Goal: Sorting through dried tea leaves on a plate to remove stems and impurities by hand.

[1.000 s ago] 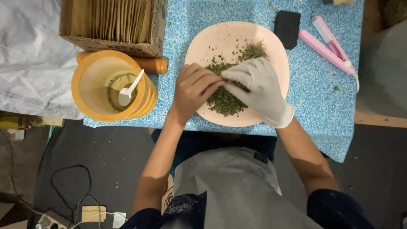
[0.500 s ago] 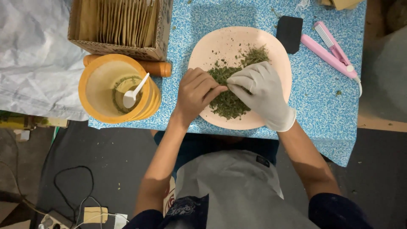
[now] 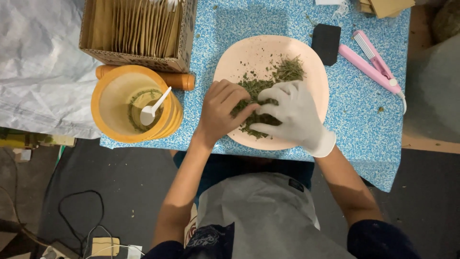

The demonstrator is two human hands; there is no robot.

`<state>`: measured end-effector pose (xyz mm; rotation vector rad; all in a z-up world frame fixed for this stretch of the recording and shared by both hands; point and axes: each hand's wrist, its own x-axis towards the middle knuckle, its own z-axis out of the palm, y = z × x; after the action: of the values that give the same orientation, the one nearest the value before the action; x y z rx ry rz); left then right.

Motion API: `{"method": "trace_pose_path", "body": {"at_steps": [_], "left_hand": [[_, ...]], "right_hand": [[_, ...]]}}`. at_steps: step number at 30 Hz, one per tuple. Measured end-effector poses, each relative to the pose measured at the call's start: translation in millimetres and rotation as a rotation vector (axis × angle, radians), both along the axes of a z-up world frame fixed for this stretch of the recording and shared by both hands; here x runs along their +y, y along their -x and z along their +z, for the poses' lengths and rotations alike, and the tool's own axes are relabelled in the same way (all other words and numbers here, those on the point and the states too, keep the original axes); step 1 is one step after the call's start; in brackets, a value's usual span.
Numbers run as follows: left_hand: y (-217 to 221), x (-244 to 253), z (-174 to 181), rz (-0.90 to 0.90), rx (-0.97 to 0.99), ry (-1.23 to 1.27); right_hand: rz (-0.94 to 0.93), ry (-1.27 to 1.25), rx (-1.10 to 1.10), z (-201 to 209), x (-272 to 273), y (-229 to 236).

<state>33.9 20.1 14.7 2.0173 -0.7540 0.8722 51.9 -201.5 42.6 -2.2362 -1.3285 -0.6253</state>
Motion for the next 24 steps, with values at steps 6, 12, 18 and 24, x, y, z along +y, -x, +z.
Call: {"method": "trace_pose_path", "body": {"at_steps": [6, 12, 18, 24], "left_hand": [[0, 0, -7, -0.025, 0.030, 0.033], [2, -2, -8, -0.022, 0.071, -0.030], [1, -4, 0, -0.073, 0.045, -0.028], [-1, -4, 1, -0.056, 0.090, 0.007]], "right_hand": [[-0.011, 0.031, -0.011, -19, 1, -2], [0.018, -0.043, 0.054, -21, -7, -9], [-0.025, -0.116, 0.090, -23, -12, -10], [-0.119, -0.159, 0.184, -28, -13, -9]]}}
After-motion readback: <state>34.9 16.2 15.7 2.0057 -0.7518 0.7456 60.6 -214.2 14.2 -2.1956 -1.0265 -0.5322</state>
